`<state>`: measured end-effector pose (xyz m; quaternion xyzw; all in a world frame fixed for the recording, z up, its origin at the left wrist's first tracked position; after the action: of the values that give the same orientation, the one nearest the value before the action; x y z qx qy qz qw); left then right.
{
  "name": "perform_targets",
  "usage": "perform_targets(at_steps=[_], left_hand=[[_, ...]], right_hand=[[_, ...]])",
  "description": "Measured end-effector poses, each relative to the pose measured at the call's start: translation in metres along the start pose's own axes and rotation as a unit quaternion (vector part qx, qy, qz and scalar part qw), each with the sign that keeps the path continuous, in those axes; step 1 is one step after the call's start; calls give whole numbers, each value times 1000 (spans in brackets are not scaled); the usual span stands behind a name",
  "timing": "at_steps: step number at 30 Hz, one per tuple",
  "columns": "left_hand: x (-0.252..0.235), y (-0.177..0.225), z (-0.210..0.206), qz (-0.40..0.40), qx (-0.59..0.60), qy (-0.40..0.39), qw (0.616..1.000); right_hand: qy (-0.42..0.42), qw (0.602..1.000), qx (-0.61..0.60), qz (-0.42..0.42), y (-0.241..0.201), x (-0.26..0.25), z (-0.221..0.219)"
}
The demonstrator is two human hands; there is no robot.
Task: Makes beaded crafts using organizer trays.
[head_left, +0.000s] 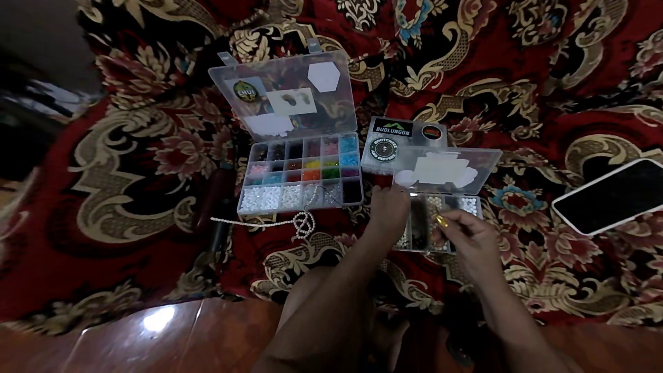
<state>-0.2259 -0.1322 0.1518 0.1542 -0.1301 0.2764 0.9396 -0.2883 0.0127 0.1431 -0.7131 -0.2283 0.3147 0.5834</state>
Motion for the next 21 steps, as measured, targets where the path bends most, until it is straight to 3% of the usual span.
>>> perform_targets(at_steps=[3, 6, 9, 11, 13, 21], left_hand=[[2, -3, 5, 7, 42, 15, 999], [4, -17, 8, -17, 208, 78, 975], [0, -28, 8, -51, 466, 93, 878], [-1, -27, 8, -57, 627, 37, 776], [-3, -25, 5, -62, 701, -15, 711], [-4, -11, -13, -71, 757, -128, 637]], right_hand=[[4, 1000, -4, -1, 0, -1, 0], [13, 1000, 1, -7, 0, -1, 0], [27, 999, 20, -16, -3, -1, -1], [37, 999, 28, -20, -3, -1, -3], [52, 998, 41, -25, -3, -2, -4], [89, 994, 51, -34, 0, 0, -6]])
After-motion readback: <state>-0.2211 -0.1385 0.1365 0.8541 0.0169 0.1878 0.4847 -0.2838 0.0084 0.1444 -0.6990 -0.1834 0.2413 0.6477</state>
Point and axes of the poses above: each hand's wrist, its own x-axis away from the middle knuckle, its own z-axis out of the back of the hand, y = z × x, the point moved 3 cm from there along -x, towards the middle knuckle, and after that the axes turned 4 degrees about y, right-handed, at the moved point
